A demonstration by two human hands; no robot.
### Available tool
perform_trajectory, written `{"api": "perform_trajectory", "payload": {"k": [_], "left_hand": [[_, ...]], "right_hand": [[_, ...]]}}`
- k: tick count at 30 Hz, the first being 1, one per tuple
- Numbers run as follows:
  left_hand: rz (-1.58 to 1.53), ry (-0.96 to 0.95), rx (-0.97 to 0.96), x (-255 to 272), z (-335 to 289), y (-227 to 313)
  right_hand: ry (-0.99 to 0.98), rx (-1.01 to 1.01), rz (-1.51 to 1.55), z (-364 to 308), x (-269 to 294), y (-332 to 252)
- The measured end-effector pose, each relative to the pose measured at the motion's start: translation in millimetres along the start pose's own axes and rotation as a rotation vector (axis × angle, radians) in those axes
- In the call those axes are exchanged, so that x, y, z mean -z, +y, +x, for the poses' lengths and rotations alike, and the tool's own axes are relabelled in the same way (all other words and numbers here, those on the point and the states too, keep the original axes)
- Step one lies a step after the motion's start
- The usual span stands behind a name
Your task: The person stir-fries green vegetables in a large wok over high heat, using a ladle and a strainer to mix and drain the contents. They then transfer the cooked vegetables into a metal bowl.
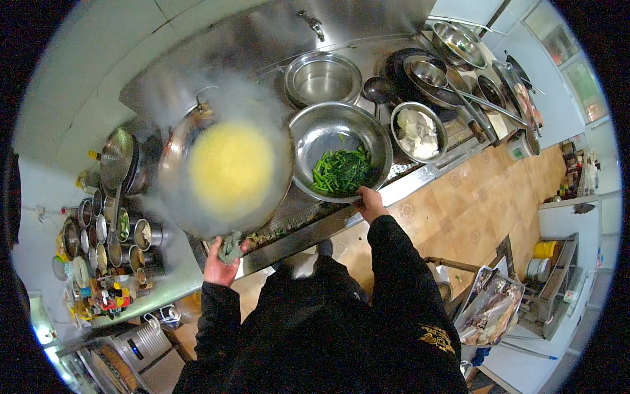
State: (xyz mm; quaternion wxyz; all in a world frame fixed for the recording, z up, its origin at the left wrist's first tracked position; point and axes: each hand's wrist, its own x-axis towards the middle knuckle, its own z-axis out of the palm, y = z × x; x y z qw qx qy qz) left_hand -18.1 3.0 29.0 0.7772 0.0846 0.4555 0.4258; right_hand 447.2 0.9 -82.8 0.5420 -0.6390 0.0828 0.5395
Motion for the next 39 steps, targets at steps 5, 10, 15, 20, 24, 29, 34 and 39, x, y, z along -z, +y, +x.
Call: {"api": "perform_trajectory", "payload": {"k": [5,10,15,20,24,29,34,39], "left_hand": [[0.049,0.033,-0.007,-7.2,-6.6,5.2],[0.064,0.045,-0.082,38.8,33.2,2.7],[0.115,-0.052,-0.022,20.2,23.5,14.3],[0.223,-0.051,-0.026,54.0,44.5,30.5],[0.182,-0.22,0.108,30.0,25.8,33.4],[0.199,-0.231,0.074,36.7,31.6,40.7],[0.145,-0.236,0.12,57.4,57.2,35.4],[0.632,-0.177,-0.338,94.8,55.8,43.5]], "right_hand": [[-0.063,0.244,-0.154,-15.4,35.8,4.5],[0.0,0.292,0.049,-100.1,60.2,8.1],[0.197,0.238,0.26,-183.3,105.4,75.6],[0.365,0.217,0.679,-276.2,133.9,173.0],[0.504,0.153,0.963,-345.6,154.8,259.2],[0.771,0.438,0.038,-417.2,162.4,339.8],[0.7,0.454,1.41,-388.8,298.6,474.3],[0.554,0.479,1.443,-377.6,273.2,388.5]]}}
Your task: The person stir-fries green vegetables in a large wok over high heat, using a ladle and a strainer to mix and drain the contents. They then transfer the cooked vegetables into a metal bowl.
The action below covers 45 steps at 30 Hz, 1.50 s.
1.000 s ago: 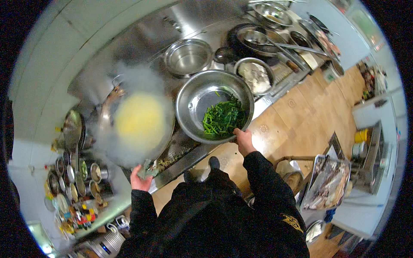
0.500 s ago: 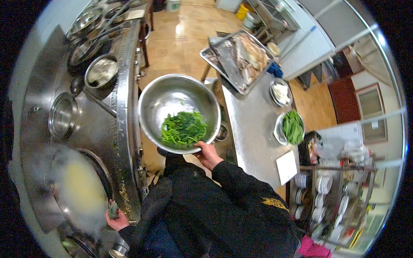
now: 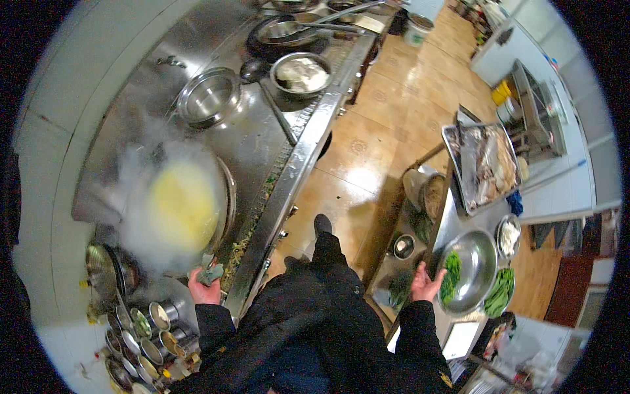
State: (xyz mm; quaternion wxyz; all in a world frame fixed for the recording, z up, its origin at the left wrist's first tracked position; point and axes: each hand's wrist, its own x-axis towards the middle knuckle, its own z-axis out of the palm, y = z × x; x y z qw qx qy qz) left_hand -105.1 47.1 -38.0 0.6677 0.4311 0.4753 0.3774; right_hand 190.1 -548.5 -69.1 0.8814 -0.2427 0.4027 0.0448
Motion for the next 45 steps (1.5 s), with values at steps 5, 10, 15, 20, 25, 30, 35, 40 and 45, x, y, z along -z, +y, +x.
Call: {"api": "perform_trajectory", "payload": {"k": [5,10,15,20,25,30,35,40,45], "left_hand": [[-0.274,0.108,0.316,-23.5,-21.4,47.0],[-0.073,0.12,0.172,6.7,-20.0,39.0],[-0.209,0.219,0.297,-25.0,-26.8,89.8],[0.32,0.265,0.161,-21.7,-30.9,99.5],[-0.315,0.482,0.389,-62.2,-25.3,107.6],[-0.472,0.52,0.374,-79.7,-43.4,79.8],[-0.135,0.34,0.219,-64.2,-51.1,38.4],[0.939,0.211,-0.304,-82.8,-60.6,42.6],[0.11,0.237,-0.079,-53.8,-25.3,-47.3]], "right_hand": [[-0.372,-0.026,-0.935,18.8,-173.2,114.3],[-1.043,0.561,-1.746,41.6,-336.1,267.3],[-1.38,1.18,-2.091,112.0,-419.8,391.7],[-1.228,1.315,-2.385,169.2,-434.6,446.1],[-1.234,0.384,-2.099,230.3,-470.4,451.3],[-1.017,-0.35,-1.489,145.8,-505.5,409.0],[-1.205,0.183,-1.763,178.9,-469.1,375.6],[-1.343,0.832,-1.831,108.7,-467.6,328.9],[-1.281,-0.054,-1.38,41.6,-486.7,328.0]]}}
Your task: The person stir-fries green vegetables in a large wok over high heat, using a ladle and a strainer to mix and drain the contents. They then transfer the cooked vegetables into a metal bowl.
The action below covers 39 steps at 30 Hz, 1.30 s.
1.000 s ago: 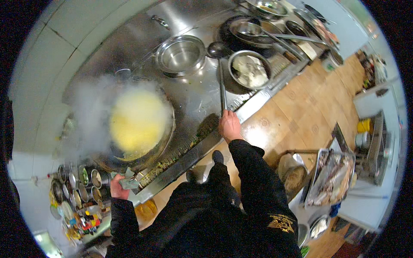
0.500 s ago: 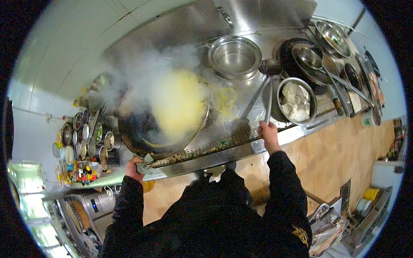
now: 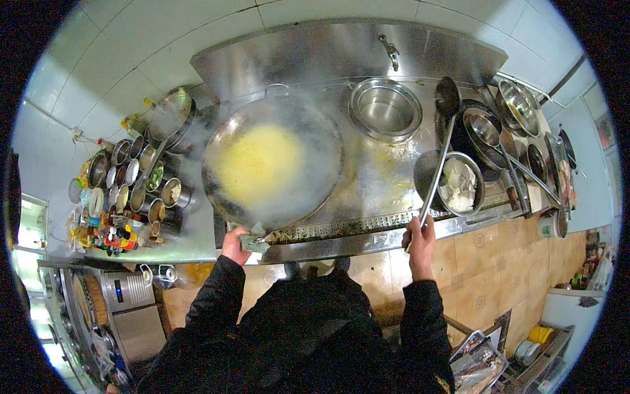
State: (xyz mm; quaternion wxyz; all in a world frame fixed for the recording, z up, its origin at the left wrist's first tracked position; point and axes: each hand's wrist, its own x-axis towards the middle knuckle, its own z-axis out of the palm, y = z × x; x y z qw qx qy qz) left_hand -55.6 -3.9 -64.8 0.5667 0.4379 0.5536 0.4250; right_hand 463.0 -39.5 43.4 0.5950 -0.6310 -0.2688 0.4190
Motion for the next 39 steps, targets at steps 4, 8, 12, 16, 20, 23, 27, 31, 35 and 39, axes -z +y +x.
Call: {"api": "perform_trajectory", "payload": {"k": [4,8,12,16,20,23,27,31,35,39], "left_hand": [[-0.74,0.074,0.402,-27.1,-5.4,54.6],[-0.74,0.128,0.418,-39.2,-5.2,73.7],[-0.757,0.12,0.397,-28.2,-1.3,51.8],[-0.647,0.102,0.392,-31.2,-3.8,55.8],[-0.675,0.151,0.443,-39.5,-8.5,72.1],[-0.708,0.199,0.428,-31.6,-7.3,54.7],[-0.747,0.127,0.406,-31.1,-7.1,55.2],[-0.746,0.097,0.41,-35.1,-10.1,72.1],[-0.626,0.073,0.453,-33.4,-14.6,90.0],[-0.407,0.122,0.449,5.8,-32.9,106.7]], "right_hand": [[-0.13,-0.244,0.079,20.1,-24.1,-33.2],[-0.184,-0.368,-0.025,83.8,-40.0,-30.9],[-0.151,-0.375,-0.22,158.5,-66.5,-13.5],[-0.16,-0.449,-0.247,215.9,-93.9,1.3],[-0.319,-0.808,0.616,237.1,-90.3,11.9],[-0.325,-0.777,0.663,194.2,-82.7,5.6],[-0.435,-0.658,0.653,121.1,-54.2,-55.3],[-0.539,-0.662,0.806,38.9,-52.3,-105.4],[-0.591,-0.806,0.888,-40.5,-54.8,-104.2],[-0.436,-0.864,0.504,-114.9,-76.7,-99.1]]}}
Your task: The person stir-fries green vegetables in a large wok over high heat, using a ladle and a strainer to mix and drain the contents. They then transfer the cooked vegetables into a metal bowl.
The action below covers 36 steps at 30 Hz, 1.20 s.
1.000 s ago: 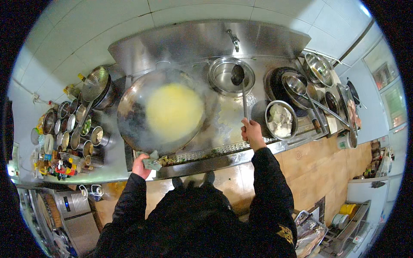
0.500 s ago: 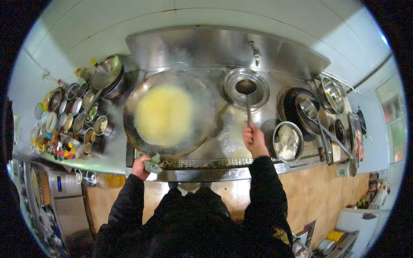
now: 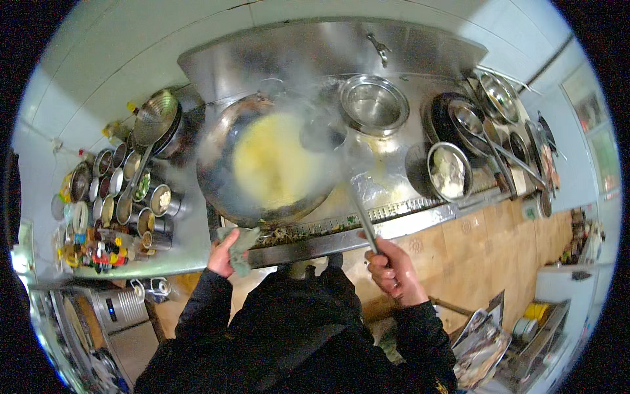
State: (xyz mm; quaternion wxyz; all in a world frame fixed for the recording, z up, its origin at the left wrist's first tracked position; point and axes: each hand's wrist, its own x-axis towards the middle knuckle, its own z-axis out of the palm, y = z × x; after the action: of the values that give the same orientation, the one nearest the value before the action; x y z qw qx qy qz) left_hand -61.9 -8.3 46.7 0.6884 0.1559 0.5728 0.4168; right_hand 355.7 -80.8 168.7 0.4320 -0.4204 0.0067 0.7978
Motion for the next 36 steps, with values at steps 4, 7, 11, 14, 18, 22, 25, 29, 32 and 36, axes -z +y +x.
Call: {"api": "perform_trajectory", "payload": {"k": [4,7,11,14,18,22,25,29,32,36], "left_hand": [[0.614,0.287,-0.244,134.6,50.9,3.9],[1.48,0.334,-0.272,180.8,63.6,48.0],[1.896,0.286,-0.65,221.2,97.6,20.8],[1.6,-0.172,-0.528,237.6,122.2,-43.0],[1.201,-0.435,-0.346,173.3,74.4,-128.1],[1.241,-0.595,-0.133,74.5,14.2,-134.8],[1.272,-0.741,-0.152,51.1,15.7,-149.6],[1.31,-0.868,-0.156,4.2,-0.2,-162.7],[1.319,-0.875,-0.109,-25.2,-3.8,-176.4],[1.418,-1.129,-0.237,-51.1,-23.2,-187.8]], "right_hand": [[0.174,0.163,-0.469,-0.3,-16.7,71.3],[0.464,0.445,-1.082,28.5,4.7,126.5],[0.671,0.854,-1.425,55.2,-9.7,170.5],[0.631,0.836,-1.266,64.2,-11.3,198.7],[0.56,0.878,-0.996,23.8,4.8,208.1],[0.763,1.052,0.014,-46.8,132.5,247.4],[0.898,1.33,0.492,-157.0,234.2,300.4],[1.59,1.311,0.478,-306.3,336.0,407.3],[2.362,1.331,0.626,-391.7,379.7,495.4],[2.96,-0.119,0.422,-457.7,368.5,630.5]]}}
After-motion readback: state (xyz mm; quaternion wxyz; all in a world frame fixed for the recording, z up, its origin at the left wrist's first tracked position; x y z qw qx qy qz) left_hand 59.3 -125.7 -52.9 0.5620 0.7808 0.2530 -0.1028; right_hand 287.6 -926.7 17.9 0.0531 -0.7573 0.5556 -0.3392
